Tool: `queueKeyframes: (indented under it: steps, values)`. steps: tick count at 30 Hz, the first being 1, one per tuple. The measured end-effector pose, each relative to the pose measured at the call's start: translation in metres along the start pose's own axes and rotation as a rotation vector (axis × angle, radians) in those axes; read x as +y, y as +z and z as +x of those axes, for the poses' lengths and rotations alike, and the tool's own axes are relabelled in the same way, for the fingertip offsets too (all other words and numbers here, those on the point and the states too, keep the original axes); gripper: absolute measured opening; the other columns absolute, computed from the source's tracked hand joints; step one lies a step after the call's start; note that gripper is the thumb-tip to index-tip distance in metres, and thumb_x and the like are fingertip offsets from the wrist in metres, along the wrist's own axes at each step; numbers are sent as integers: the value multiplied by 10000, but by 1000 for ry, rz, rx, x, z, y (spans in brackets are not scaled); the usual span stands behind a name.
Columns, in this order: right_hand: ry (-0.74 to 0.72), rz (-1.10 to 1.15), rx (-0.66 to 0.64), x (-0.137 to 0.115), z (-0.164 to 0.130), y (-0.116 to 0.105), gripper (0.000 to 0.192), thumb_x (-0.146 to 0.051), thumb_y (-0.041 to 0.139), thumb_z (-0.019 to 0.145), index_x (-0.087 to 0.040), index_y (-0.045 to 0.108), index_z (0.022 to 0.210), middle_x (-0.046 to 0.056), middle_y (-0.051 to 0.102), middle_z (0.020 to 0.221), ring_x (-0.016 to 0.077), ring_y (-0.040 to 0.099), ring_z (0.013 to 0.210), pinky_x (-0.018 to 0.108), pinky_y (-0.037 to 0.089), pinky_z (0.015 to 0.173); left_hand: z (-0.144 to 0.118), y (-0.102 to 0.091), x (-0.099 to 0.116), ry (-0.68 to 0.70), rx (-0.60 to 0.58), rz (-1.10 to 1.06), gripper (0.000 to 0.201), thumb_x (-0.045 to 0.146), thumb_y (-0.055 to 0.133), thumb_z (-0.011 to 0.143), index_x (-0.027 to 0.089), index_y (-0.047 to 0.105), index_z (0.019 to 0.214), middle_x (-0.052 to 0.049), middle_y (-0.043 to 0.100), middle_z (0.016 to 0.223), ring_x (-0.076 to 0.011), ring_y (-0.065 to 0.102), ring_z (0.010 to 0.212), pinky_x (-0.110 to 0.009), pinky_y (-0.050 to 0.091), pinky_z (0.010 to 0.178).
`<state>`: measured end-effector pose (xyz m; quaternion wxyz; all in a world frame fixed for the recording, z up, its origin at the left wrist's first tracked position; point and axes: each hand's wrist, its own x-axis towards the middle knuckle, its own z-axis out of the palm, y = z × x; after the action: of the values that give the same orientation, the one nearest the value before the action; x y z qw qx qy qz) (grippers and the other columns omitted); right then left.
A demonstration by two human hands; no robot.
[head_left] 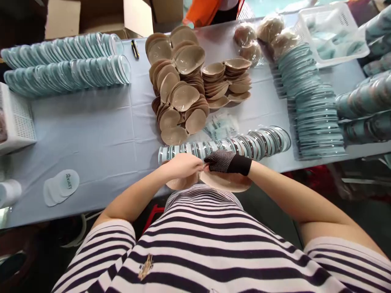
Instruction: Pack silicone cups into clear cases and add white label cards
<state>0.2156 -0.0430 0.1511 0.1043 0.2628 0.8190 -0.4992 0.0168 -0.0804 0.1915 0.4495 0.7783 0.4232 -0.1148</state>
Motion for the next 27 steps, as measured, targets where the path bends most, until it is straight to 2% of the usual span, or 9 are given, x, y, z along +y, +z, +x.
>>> queueKeyframes:
  steps: [4,6,8,12,15,18,21,24,27]
  values:
    - [98,-62,-43,-3,-5,13,281,-305,551,889,-229,740,1082,80,746,1042,216,677,865,264,439,685,-10,16,-16,-12,-82,-334,259,371,512,895,213,718,894,-12,724,902,-168,620,825,-264,393,693]
    - [99,-56,-46,-5,-6,13,271,-342,573,876,-258,737,1075,61,747,1046,215,679,875,257,440,678,-11,18,-19,-35,-125,-493,264,382,538,872,193,720,898,-16,720,894,-170,622,834,-258,412,711]
    - [56,22,-40,-6,-6,14,271,-369,575,881,-244,730,1064,54,747,1034,202,677,871,256,453,707,-11,20,-18,-59,-119,-590,270,379,539,861,175,714,875,-18,707,853,-172,617,823,-256,421,713]
    - [30,232,-31,-5,-8,19,333,-410,500,929,-186,724,1031,57,744,959,182,659,807,267,463,708,-11,21,-12,-67,-95,-615,261,360,534,851,169,712,834,-9,682,786,-167,601,781,-254,421,696]
    - [54,335,-38,-4,-9,28,243,-329,558,887,-171,716,982,40,741,913,175,651,799,250,460,691,-13,21,-9,-67,-114,-598,246,342,539,843,175,718,826,-7,694,791,-168,611,786,-252,422,705]
    - [104,251,18,-7,-9,39,159,-233,596,828,-166,713,912,51,741,884,187,649,779,255,452,673,-12,24,-8,-92,-128,-586,246,346,548,830,169,716,806,-12,694,781,-173,611,781,-251,425,696]
    - [124,145,140,-12,-7,49,170,-214,581,824,-162,710,921,80,740,910,205,657,799,274,462,687,-6,35,-7,-107,-118,-554,234,324,544,811,161,709,779,-18,685,762,-178,606,764,-258,432,695]
    - [103,107,250,-13,-4,52,203,-218,535,847,-160,700,951,91,733,941,211,663,850,312,484,786,1,48,-9,-105,-81,-499,211,228,500,768,149,694,761,-37,682,769,-194,606,769,-280,445,720]
    - [56,-5,342,-4,-5,44,184,-211,509,849,-169,686,874,77,728,873,204,662,826,387,442,964,5,51,-13,-103,-115,-663,268,186,453,749,152,700,850,-47,709,895,-203,625,869,-284,463,779]
